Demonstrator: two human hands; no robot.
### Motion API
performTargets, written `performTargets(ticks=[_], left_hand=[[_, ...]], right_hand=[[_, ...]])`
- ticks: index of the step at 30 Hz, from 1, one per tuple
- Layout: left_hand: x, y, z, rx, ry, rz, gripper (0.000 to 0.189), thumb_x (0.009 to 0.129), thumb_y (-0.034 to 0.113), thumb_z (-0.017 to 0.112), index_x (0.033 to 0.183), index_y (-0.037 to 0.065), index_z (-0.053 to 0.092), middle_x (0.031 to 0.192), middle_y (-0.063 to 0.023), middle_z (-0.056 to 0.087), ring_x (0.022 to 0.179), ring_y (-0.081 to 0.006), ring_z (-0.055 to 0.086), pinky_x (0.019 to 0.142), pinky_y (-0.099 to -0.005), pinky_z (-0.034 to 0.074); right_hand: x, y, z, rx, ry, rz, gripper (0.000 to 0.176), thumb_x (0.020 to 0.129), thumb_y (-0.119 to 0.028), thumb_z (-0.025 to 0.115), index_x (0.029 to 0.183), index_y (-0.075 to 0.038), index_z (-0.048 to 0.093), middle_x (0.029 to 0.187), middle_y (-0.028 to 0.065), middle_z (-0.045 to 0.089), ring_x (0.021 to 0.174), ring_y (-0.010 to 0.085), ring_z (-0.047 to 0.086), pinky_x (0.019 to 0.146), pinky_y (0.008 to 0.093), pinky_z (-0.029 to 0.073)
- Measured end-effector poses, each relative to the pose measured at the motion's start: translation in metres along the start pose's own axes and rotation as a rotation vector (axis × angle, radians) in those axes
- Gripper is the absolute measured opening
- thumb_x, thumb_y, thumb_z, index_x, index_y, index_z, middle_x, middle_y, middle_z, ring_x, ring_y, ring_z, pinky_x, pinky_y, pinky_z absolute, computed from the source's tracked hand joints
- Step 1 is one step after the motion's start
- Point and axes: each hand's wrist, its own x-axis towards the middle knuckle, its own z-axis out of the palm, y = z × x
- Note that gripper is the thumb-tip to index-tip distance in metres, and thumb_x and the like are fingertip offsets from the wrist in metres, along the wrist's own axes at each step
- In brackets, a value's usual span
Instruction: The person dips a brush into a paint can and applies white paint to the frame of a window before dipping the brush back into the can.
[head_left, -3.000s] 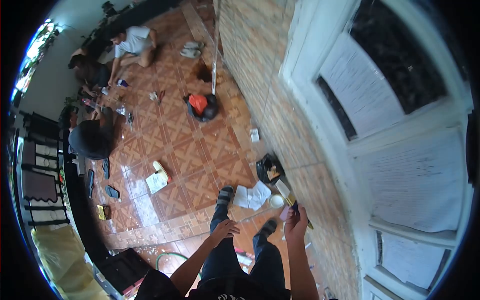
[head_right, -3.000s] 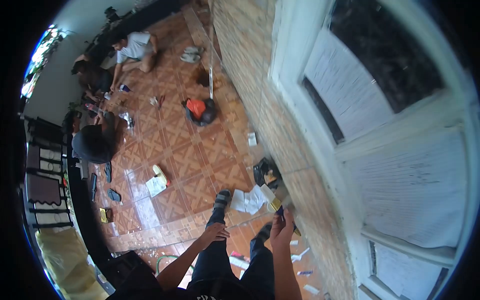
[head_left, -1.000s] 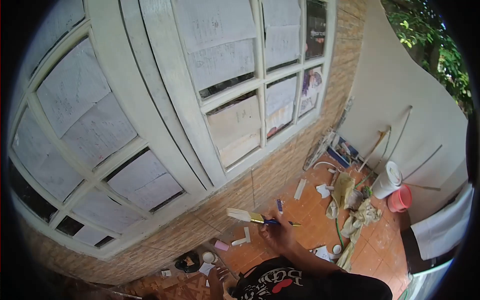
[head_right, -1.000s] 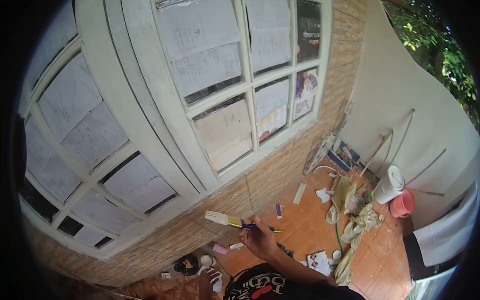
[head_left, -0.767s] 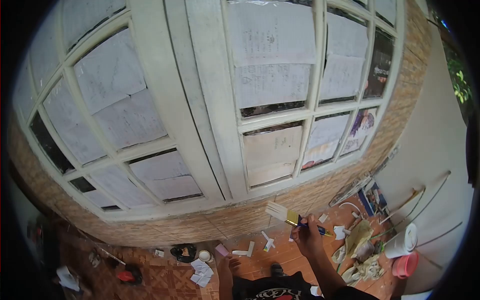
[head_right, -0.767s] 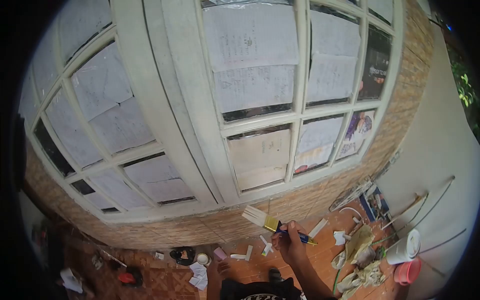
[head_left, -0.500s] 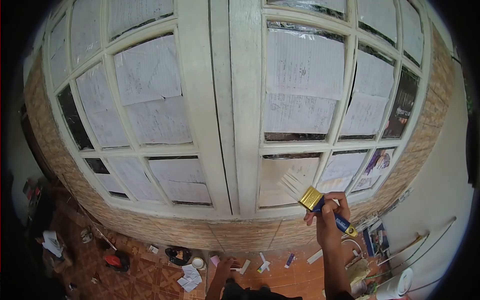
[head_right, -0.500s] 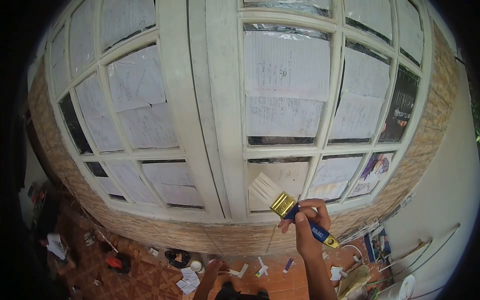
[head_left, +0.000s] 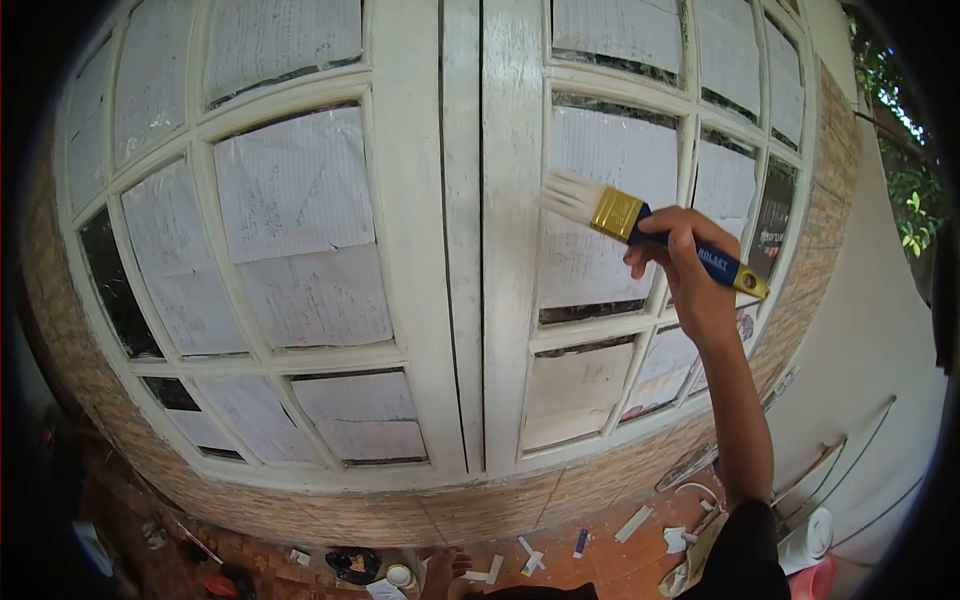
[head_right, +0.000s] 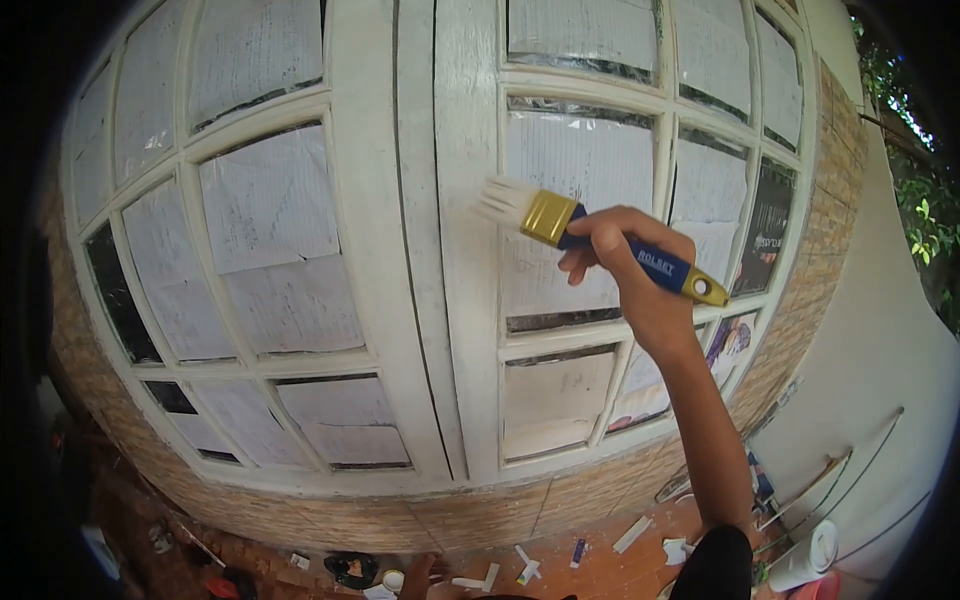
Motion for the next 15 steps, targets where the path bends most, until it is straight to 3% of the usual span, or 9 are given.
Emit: performTargets(ticks=[6,15], left_hand=[[-0.022,0.029,-0.041,0.064,0.02,0.02,0.029,0.093,0.028,0.042,0.105,0.006,0.054,0.092,-0.0101,0.063,0.082,-0.0197,0.062,0.072,-0.0331,0.047],[-0.014,0.05,-0.06,0.093,0.013,0.138,0.028,0.093,0.025,0.042,0.107,0.005,0.053,0.091,-0.0101,0.063,0.082,-0.0178,0.062,0.067,-0.0292,0.047]], right_hand=[[0.019,0.006,0.024,-0.358,0.004,-0.083,0.014,0.079,-0.016,0.069,0.086,-0.003,0.067,0.073,0.0074,0.064,0.064,0.0105,0.061,0.058,0.0227,0.051],[0.023,0.019,0.036,-0.56,0.017,-0.157,0.02,0.084,-0.023,0.065,0.094,-0.006,0.068,0.073,0.0048,0.065,0.065,0.0082,0.061,0.059,0.0207,0.051]])
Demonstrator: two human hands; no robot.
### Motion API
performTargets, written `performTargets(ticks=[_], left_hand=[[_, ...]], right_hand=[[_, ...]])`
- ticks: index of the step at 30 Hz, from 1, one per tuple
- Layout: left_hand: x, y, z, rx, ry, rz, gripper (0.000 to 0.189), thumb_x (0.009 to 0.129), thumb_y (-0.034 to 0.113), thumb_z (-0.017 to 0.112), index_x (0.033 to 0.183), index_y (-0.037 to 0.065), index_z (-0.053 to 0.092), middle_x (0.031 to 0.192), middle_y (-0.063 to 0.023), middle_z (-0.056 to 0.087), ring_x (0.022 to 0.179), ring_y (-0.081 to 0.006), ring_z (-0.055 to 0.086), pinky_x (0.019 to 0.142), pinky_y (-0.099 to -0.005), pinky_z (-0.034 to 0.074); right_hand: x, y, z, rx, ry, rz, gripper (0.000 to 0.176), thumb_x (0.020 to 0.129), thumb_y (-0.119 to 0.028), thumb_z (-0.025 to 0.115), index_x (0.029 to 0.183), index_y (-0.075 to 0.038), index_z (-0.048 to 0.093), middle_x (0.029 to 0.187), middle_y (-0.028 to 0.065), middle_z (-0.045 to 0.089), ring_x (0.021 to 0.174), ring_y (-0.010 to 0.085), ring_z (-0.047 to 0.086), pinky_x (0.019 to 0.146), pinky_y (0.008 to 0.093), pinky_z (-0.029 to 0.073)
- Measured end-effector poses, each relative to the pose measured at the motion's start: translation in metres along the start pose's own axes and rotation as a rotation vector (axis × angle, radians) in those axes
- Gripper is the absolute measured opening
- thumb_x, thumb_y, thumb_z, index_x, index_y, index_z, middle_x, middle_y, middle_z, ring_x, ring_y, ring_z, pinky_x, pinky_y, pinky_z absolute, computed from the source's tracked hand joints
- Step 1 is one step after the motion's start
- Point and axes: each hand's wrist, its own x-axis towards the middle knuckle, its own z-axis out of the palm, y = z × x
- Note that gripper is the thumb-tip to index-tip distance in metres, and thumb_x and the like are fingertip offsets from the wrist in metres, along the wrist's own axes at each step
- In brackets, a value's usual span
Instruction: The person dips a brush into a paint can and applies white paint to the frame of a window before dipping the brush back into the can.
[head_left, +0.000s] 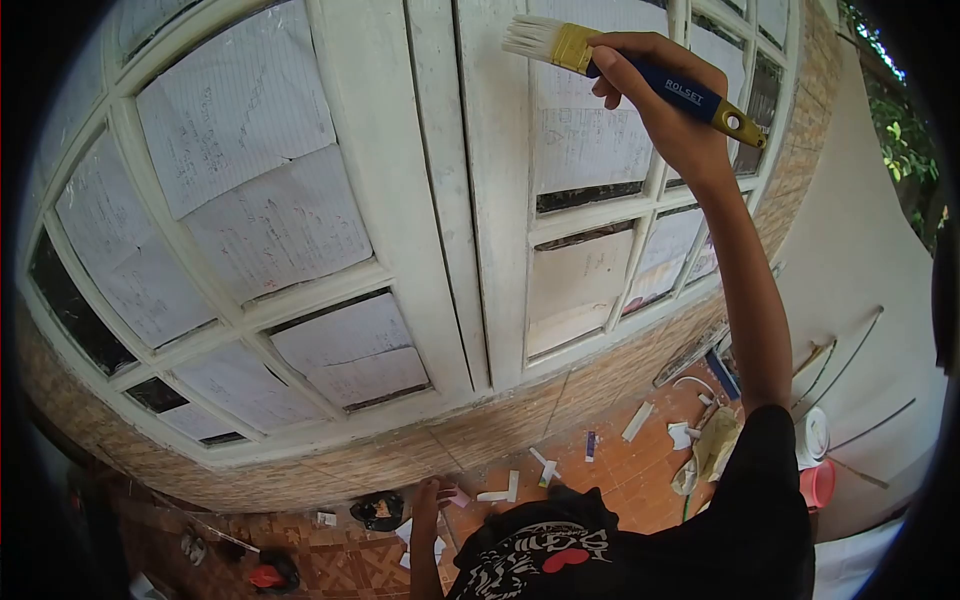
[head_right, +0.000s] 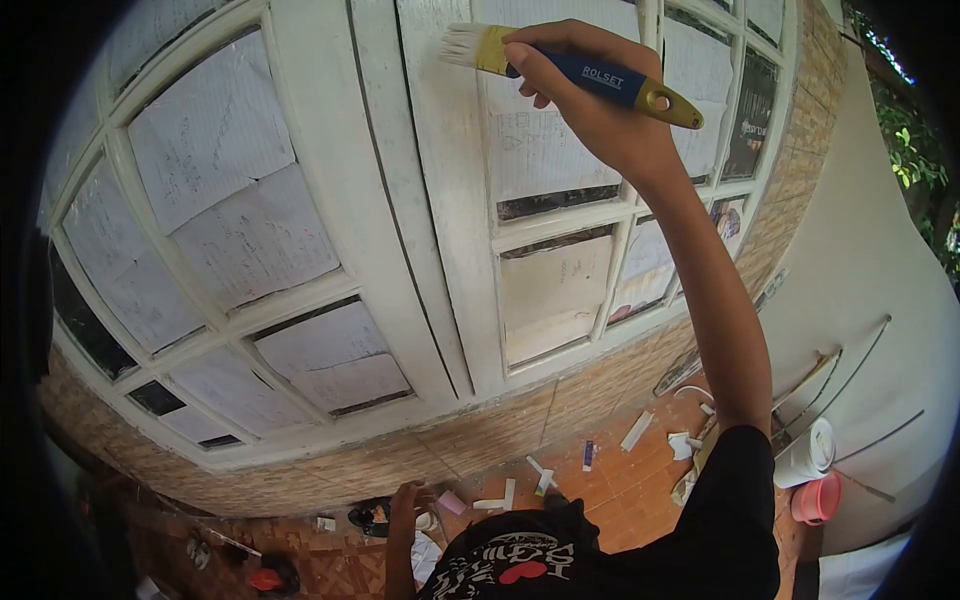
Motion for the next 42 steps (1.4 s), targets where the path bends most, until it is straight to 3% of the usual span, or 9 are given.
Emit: performTargets(ticks=[11,14,17,23,28,31,36,39,42], left_hand=[[0.008,-0.005,0.04,-0.041,-0.004,-0.104,0.028,0.094,0.028,0.04,0.108,0.006,0.05,0.093,-0.0103,0.061,0.084,-0.0213,0.06,0.075,-0.0361,0.046],[0.008,-0.005,0.045,-0.03,-0.039,-0.11,0.028,0.094,0.027,0.04,0.106,0.005,0.051,0.092,-0.0107,0.061,0.083,-0.0217,0.06,0.073,-0.0359,0.048],[0.014,-0.013,0.044,-0.07,-0.051,-0.083,0.028,0.093,0.026,0.041,0.105,0.004,0.052,0.091,-0.011,0.061,0.082,-0.0219,0.061,0.071,-0.0353,0.049],[0.01,-0.014,0.027,-0.054,-0.038,-0.129,0.026,0.092,0.024,0.04,0.106,0.005,0.051,0.091,-0.0106,0.063,0.084,-0.0195,0.063,0.071,-0.0314,0.047],[0.011,-0.024,0.009,-0.018,-0.011,-0.181,0.029,0.093,0.029,0.041,0.107,0.006,0.054,0.093,-0.0093,0.062,0.083,-0.0211,0.062,0.072,-0.0336,0.047],[0.012,-0.016,0.005,-0.014,-0.02,-0.183,0.03,0.093,0.03,0.042,0.107,0.007,0.054,0.094,-0.0095,0.063,0.084,-0.0209,0.062,0.073,-0.0337,0.046],[0.02,-0.012,0.003,-0.019,-0.041,-0.115,0.029,0.093,0.03,0.042,0.106,0.006,0.053,0.093,-0.0099,0.063,0.084,-0.0209,0.062,0.073,-0.0339,0.047],[0.02,-0.005,0.001,-0.004,-0.055,-0.074,0.029,0.093,0.029,0.042,0.106,0.006,0.053,0.093,-0.01,0.063,0.084,-0.021,0.062,0.073,-0.0341,0.047],[0.02,-0.008,0.005,0.002,-0.046,-0.095,0.028,0.093,0.029,0.042,0.105,0.006,0.053,0.093,-0.01,0.063,0.084,-0.0212,0.062,0.073,-0.0343,0.047]], right_hand=[[0.053,0.013,0.015,-0.002,0.069,-0.221,0.019,0.086,-0.023,0.061,0.092,-0.006,0.066,0.074,0.0059,0.065,0.067,0.0094,0.062,0.061,0.0214,0.051],[0.052,0.02,0.03,-0.043,0.145,-0.328,0.016,0.084,-0.018,0.062,0.089,-0.003,0.064,0.075,0.0079,0.064,0.066,0.012,0.062,0.061,0.0231,0.049],[0.022,0.028,0.049,-0.09,0.074,-0.332,0.008,0.08,-0.005,0.061,0.087,0.0,0.062,0.073,0.0103,0.061,0.062,0.0162,0.06,0.056,0.0255,0.047],[-0.106,0.031,0.064,-0.053,-0.284,-0.104,0.015,0.073,0.01,0.059,0.086,0.003,0.058,0.074,0.014,0.057,0.06,0.0247,0.059,0.054,0.0309,0.046],[-0.184,0.026,0.063,0.099,-0.702,0.308,0.007,0.076,0.001,0.06,0.083,0.001,0.059,0.072,0.0151,0.057,0.063,0.0304,0.06,0.056,0.0353,0.046],[-0.195,0.032,0.07,0.152,-0.927,0.405,0.005,0.077,-0.001,0.058,0.074,0.002,0.059,0.07,0.0161,0.059,0.064,0.0314,0.058,0.06,0.0363,0.046],[-0.065,0.016,0.045,-0.02,-0.597,0.287,0.014,0.081,-0.011,0.062,0.091,-0.002,0.067,0.077,0.0126,0.064,0.066,0.0222,0.061,0.062,0.0311,0.047],[0.021,0.007,0.022,-0.172,-0.19,-0.109,0.015,0.082,-0.012,0.063,0.093,-0.003,0.068,0.072,0.0094,0.064,0.058,0.017,0.059,0.055,0.0268,0.047],[0.088,-0.007,0.011,-0.112,0.126,-0.27,0.014,0.082,-0.007,0.062,0.093,0.001,0.066,0.074,0.0101,0.064,0.058,0.0139,0.059,0.054,0.0235,0.047]])
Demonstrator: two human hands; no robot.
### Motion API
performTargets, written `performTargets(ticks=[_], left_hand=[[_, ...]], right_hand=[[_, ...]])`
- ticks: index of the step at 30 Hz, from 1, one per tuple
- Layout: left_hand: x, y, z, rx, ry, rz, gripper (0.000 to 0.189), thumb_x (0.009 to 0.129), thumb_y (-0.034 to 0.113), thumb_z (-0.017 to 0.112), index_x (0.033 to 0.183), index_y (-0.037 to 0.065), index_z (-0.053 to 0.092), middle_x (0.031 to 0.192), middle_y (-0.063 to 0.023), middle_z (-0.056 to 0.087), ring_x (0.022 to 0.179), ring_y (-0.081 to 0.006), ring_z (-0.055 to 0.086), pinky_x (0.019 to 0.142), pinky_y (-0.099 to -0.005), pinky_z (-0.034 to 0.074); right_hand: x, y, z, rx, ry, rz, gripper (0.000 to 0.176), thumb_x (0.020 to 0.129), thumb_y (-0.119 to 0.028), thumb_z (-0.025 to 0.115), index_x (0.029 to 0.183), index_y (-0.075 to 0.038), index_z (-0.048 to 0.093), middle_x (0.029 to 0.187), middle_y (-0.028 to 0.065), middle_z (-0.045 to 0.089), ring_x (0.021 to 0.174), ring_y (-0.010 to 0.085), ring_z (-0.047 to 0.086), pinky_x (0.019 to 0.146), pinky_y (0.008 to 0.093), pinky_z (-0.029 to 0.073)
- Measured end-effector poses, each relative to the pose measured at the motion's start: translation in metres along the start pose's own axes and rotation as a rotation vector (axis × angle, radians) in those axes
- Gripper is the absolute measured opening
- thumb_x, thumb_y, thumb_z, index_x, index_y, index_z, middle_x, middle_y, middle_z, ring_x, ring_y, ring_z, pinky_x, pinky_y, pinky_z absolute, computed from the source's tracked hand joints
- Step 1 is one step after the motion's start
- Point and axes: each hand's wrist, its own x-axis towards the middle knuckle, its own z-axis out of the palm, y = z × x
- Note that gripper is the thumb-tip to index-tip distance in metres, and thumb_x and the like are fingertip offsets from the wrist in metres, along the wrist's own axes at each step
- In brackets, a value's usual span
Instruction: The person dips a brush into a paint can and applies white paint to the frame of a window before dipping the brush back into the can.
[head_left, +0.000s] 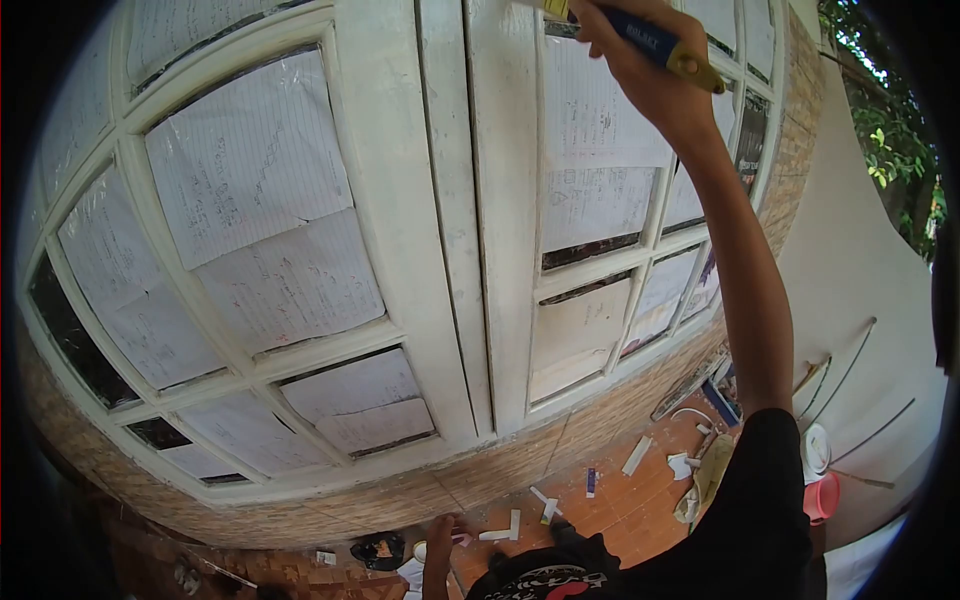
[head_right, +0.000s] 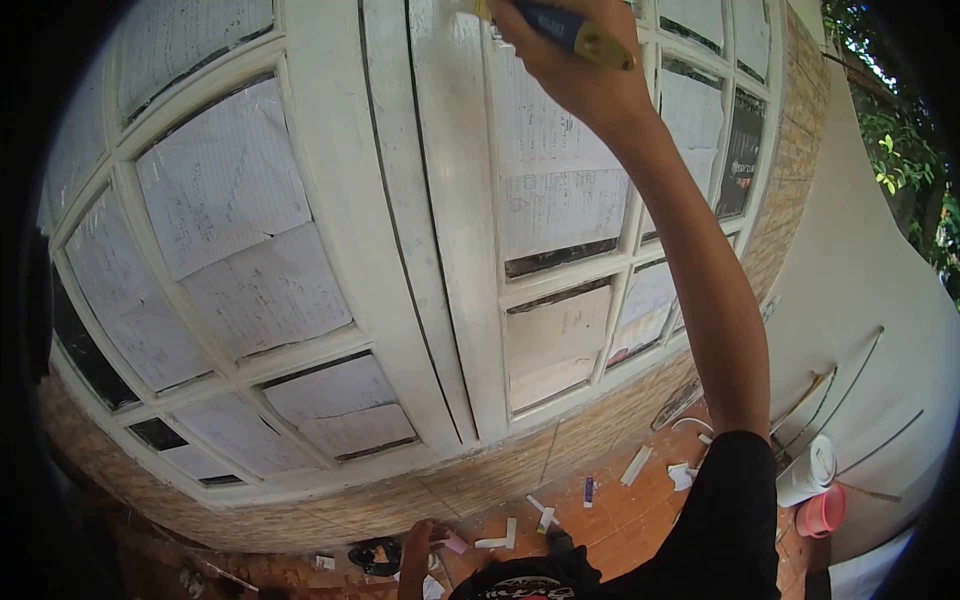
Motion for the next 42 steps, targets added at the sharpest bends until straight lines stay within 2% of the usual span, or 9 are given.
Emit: performTargets(ticks=[3,5,8,17,19,25,27,31,42], left_hand=[[-0.003,-0.002,-0.001,-0.005,0.002,-0.022,0.028,0.094,0.029,0.042,0.105,0.006,0.053,0.093,-0.0099,0.063,0.084,-0.0213,0.062,0.073,-0.0345,0.047],[-0.007,-0.006,0.001,-0.023,-0.012,-0.023,0.028,0.094,0.029,0.041,0.105,0.006,0.053,0.093,-0.01,0.063,0.084,-0.0213,0.062,0.073,-0.0346,0.047],[-0.007,-0.01,0.002,-0.005,0.004,-0.082,0.028,0.094,0.028,0.041,0.106,0.006,0.053,0.094,-0.0101,0.062,0.084,-0.0215,0.062,0.073,-0.0349,0.047],[0.001,-0.001,0.002,0.003,-0.052,-0.062,0.028,0.093,0.027,0.042,0.108,0.005,0.053,0.093,-0.0097,0.062,0.085,-0.021,0.061,0.074,-0.0352,0.047],[0.004,0.005,0.003,0.036,-0.088,0.032,0.03,0.093,0.028,0.044,0.109,0.005,0.053,0.092,-0.0095,0.062,0.085,-0.0206,0.061,0.074,-0.0349,0.047],[0.008,0.01,0.003,0.045,-0.079,0.046,0.031,0.092,0.03,0.045,0.109,0.005,0.053,0.092,-0.0093,0.063,0.086,-0.02,0.061,0.074,-0.0343,0.047],[0.01,0.002,-0.003,0.042,-0.073,0.038,0.031,0.092,0.03,0.045,0.11,0.005,0.053,0.092,-0.0095,0.063,0.087,-0.02,0.061,0.074,-0.0341,0.047],[0.005,-0.013,-0.007,0.003,-0.034,-0.001,0.032,0.092,0.031,0.045,0.11,0.006,0.052,0.095,-0.0106,0.063,0.086,-0.0206,0.061,0.074,-0.0334,0.046],[-0.01,-0.01,-0.012,-0.009,-0.006,-0.076,0.028,0.089,0.028,0.049,0.107,0.006,0.052,0.091,-0.0078,0.062,0.082,-0.0183,0.062,0.07,-0.0308,0.046]], right_hand=[[0.013,0.009,0.008,-0.023,0.022,-0.039,0.012,0.083,-0.007,0.063,0.09,0.002,0.065,0.075,0.0084,0.065,0.061,0.0076,0.059,0.053,0.0194,0.046],[-0.017,0.031,0.02,-0.165,0.03,-0.294,0.01,0.079,-0.006,0.064,0.087,-0.001,0.064,0.069,0.0113,0.06,0.056,0.0197,0.058,0.055,0.0273,0.047],[-0.115,-0.005,0.032,-0.081,-0.184,0.038,0.009,0.08,-0.001,0.063,0.075,0.0,0.057,0.065,0.0084,0.054,0.055,0.0108,0.052,0.052,0.0248,0.044],[-0.381,-0.051,0.039,0.323,-0.851,0.613,0.01,0.077,0.0,0.059,0.085,-0.001,0.053,0.075,0.0151,0.057,0.067,0.0337,0.058,0.062,0.0378,0.046],[-0.391,-0.036,0.041,0.412,-1.321,0.576,0.006,0.078,-0.005,0.058,0.08,0.0,0.055,0.073,0.0155,0.059,0.07,0.0339,0.059,0.064,0.0387,0.046],[-0.135,-0.02,0.016,0.158,-0.853,0.393,0.007,0.081,-0.004,0.059,0.081,0.003,0.059,0.072,0.0139,0.058,0.059,0.0251,0.056,0.06,0.0342,0.046],[-0.083,-0.021,0.004,-0.049,-0.601,-0.013,0.009,0.082,-0.008,0.062,0.09,-0.002,0.063,0.076,0.0084,0.062,0.063,0.0152,0.058,0.056,0.0259,0.045],[-0.039,-0.028,0.001,-0.351,-0.204,-0.327,0.017,0.086,-0.011,0.057,0.101,-0.004,0.052,0.074,0.0123,0.059,0.063,0.0251,0.059,0.056,0.0333,0.046],[-0.236,-0.024,0.021,-0.387,-0.988,-0.509,0.017,0.069,-0.007,0.062,0.082,-0.006,0.05,0.09,0.0051,0.052,0.094,0.0175,0.055,0.083,0.0251,0.051]])
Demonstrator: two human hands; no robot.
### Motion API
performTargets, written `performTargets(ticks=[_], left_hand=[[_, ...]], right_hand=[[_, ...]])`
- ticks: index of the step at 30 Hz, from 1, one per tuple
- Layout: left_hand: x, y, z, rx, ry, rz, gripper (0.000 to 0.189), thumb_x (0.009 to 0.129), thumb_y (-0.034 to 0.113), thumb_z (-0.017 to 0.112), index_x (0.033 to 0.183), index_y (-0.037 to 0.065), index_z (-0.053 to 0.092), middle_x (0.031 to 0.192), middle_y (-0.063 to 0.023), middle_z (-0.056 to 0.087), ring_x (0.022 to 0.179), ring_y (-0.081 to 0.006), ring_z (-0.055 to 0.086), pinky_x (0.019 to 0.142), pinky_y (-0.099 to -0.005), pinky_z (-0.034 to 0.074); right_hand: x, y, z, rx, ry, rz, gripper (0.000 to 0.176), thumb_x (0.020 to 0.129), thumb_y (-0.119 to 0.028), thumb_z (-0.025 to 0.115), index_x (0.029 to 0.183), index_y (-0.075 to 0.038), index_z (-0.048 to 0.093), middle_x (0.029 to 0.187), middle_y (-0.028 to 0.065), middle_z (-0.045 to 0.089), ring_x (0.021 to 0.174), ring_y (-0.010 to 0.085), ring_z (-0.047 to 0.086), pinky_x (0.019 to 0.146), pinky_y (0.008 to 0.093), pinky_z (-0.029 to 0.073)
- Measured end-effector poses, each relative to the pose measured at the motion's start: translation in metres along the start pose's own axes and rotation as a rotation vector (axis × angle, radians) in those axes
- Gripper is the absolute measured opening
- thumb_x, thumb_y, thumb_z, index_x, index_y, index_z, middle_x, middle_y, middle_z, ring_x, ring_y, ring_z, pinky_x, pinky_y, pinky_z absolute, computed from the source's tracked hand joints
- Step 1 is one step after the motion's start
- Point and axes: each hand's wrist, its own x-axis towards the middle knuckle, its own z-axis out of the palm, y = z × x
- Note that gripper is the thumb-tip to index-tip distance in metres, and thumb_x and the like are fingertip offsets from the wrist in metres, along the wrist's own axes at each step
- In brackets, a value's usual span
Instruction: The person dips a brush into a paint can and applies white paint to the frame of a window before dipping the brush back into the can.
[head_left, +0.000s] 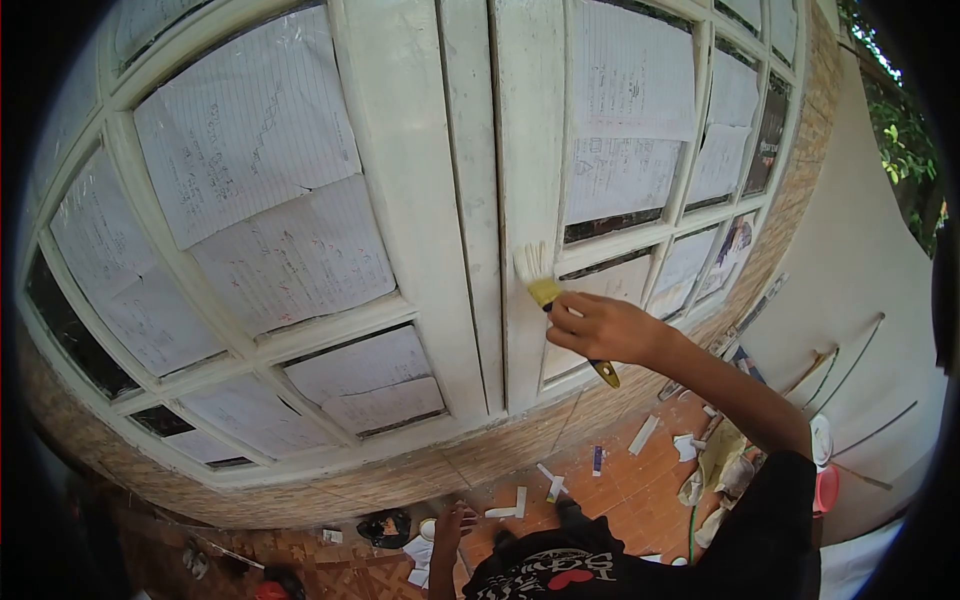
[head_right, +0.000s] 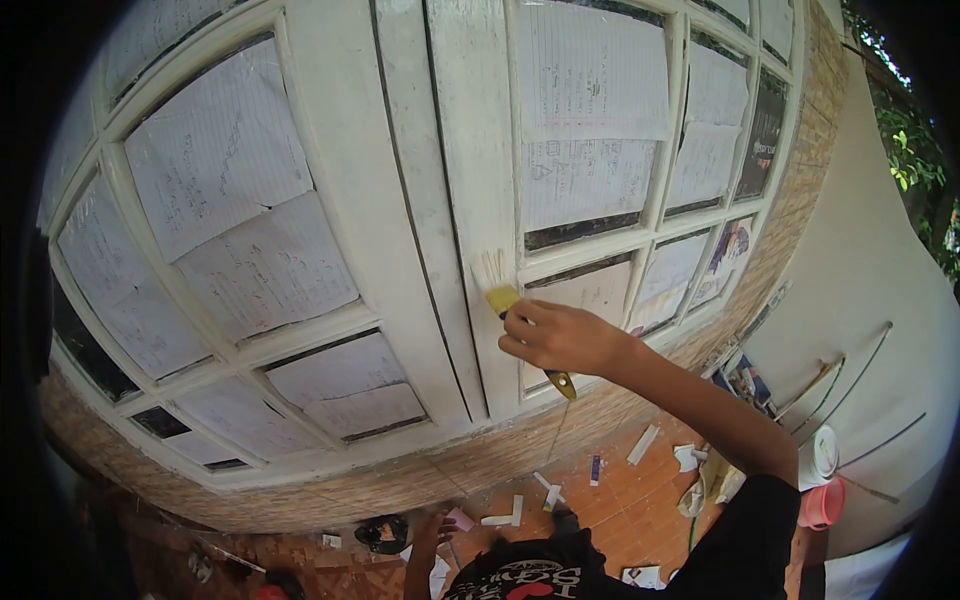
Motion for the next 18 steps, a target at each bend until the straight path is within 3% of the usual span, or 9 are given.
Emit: performTargets(ticks=[2,4,8,11,14,17,18], left_hand=[[0.004,0.0,-0.002,0.002,-0.005,0.012,0.029,0.089,0.028,0.049,0.106,0.005,0.053,0.09,-0.0078,0.062,0.082,-0.0182,0.062,0.07,-0.0304,0.046],[0.01,0.003,-0.002,0.017,-0.024,0.044,0.029,0.09,0.028,0.049,0.107,0.004,0.053,0.09,-0.0079,0.061,0.082,-0.0181,0.061,0.07,-0.0304,0.047],[0.016,0.002,0.0,0.016,-0.049,0.086,0.031,0.092,0.03,0.046,0.109,0.005,0.052,0.096,-0.0096,0.061,0.087,-0.0204,0.061,0.075,-0.0336,0.046],[0.017,0.001,0.0,0.021,-0.064,0.071,0.03,0.093,0.029,0.046,0.108,0.005,0.053,0.097,-0.0098,0.062,0.087,-0.0208,0.061,0.075,-0.0335,0.046],[0.014,0.003,0.001,0.05,-0.048,0.085,0.03,0.093,0.028,0.045,0.109,0.005,0.053,0.097,-0.01,0.062,0.087,-0.0211,0.061,0.075,-0.0338,0.046],[0.014,0.002,-0.002,0.017,-0.032,0.038,0.03,0.092,0.029,0.046,0.11,0.005,0.053,0.097,-0.0103,0.061,0.087,-0.0208,0.061,0.074,-0.0336,0.046],[0.012,0.001,-0.003,0.008,-0.023,0.03,0.031,0.092,0.029,0.046,0.11,0.005,0.053,0.097,-0.0103,0.061,0.086,-0.0204,0.061,0.074,-0.0331,0.046]], right_hand=[[-0.016,-0.022,0.021,0.058,-0.062,-0.032,0.016,0.07,-0.008,0.061,0.082,-0.006,0.05,0.089,0.0046,0.051,0.095,0.0166,0.055,0.082,0.0247,0.051],[-0.028,-0.037,0.04,0.264,-0.156,-0.189,0.016,0.073,-0.011,0.06,0.084,-0.006,0.05,0.087,0.0038,0.052,0.091,0.0164,0.055,0.076,0.0258,0.052],[-0.021,-0.026,0.025,0.488,-0.257,-0.106,0.012,0.076,-0.009,0.057,0.086,-0.006,0.05,0.088,0.0039,0.053,0.092,0.0184,0.055,0.072,0.0261,0.053],[0.009,0.033,-0.029,0.249,-0.138,-0.078,0.022,0.072,-0.007,0.059,0.091,0.002,0.054,0.094,0.0089,0.056,0.093,0.021,0.055,0.079,0.0282,0.05],[0.035,0.084,-0.092,0.095,-0.068,0.048,0.028,0.074,-0.006,0.057,0.1,0.006,0.057,0.092,0.0109,0.059,0.09,0.023,0.057,0.074,0.0302,0.052],[0.049,0.106,-0.13,-0.168,0.089,0.063,0.026,0.077,-0.004,0.056,0.102,0.004,0.056,0.092,0.012,0.058,0.088,0.0222,0.057,0.071,0.03,0.052],[0.052,0.113,-0.143,-0.277,0.192,0.096,0.019,0.075,-0.004,0.058,0.095,0.0,0.056,0.089,0.0084,0.057,0.088,0.0207,0.057,0.072,0.0302,0.053]])
